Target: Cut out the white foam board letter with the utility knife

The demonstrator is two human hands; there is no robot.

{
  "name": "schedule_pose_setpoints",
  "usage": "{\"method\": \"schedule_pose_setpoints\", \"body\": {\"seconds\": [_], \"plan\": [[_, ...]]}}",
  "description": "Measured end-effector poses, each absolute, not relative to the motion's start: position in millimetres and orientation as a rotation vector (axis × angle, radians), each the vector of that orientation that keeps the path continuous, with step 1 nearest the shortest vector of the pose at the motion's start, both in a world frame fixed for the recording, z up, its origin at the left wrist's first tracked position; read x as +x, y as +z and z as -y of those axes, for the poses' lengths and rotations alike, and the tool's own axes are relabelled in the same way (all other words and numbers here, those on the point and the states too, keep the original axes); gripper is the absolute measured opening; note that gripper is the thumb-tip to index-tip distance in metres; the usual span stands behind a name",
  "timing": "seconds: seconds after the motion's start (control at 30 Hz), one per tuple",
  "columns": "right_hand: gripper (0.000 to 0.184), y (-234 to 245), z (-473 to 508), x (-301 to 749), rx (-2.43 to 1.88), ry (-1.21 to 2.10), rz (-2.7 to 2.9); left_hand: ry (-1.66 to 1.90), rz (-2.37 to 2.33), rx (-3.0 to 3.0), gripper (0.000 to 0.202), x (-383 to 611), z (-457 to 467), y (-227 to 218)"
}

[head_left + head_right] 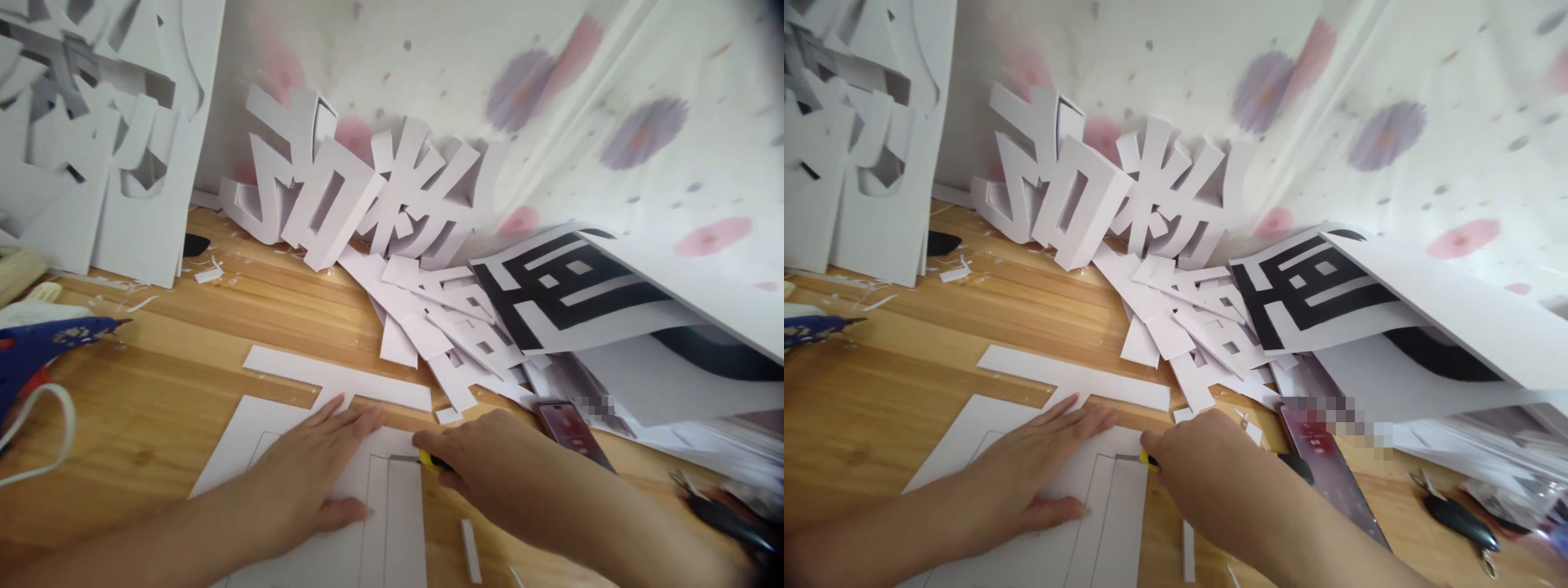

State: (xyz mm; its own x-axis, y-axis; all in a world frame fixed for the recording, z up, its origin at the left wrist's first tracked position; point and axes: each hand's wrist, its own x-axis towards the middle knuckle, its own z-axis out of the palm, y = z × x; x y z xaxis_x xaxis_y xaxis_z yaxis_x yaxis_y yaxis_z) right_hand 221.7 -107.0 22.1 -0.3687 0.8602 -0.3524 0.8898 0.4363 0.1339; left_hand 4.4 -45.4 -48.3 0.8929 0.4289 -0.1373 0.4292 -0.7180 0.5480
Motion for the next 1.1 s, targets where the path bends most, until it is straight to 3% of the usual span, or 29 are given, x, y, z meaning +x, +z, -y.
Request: {"method": "schedule_pose_setpoints", "body": {"seconds": [0.33,0.5,0.8,0.97,1.1], "plan": [[0.005,25.3,106.3,206.4,1.379,-0.039,-2.323,0.079,-0.606,2.475,0.074,3.0,45.5,-50.8],[0.02,31.9,104.8,196.8,1.22,-0.119,-2.33,0.138,-0.588,2.463,0.075,3.7,45.6,-55.1],[0.021,1.6,84.1,170.0,1.125,-0.257,-2.128,0.093,-0.616,2.442,0.076,7.0,45.5,-52.2],[0.017,32.2,74.6,146.4,0.915,-0.188,-1.82,0.098,-0.6,2.471,0.074,6.1,45.8,-52.2],[0.012,56.9,83.6,150.3,0.979,-0.072,-1.902,0.129,-0.598,2.49,0.072,4.0,46.1,-55.1]]}}
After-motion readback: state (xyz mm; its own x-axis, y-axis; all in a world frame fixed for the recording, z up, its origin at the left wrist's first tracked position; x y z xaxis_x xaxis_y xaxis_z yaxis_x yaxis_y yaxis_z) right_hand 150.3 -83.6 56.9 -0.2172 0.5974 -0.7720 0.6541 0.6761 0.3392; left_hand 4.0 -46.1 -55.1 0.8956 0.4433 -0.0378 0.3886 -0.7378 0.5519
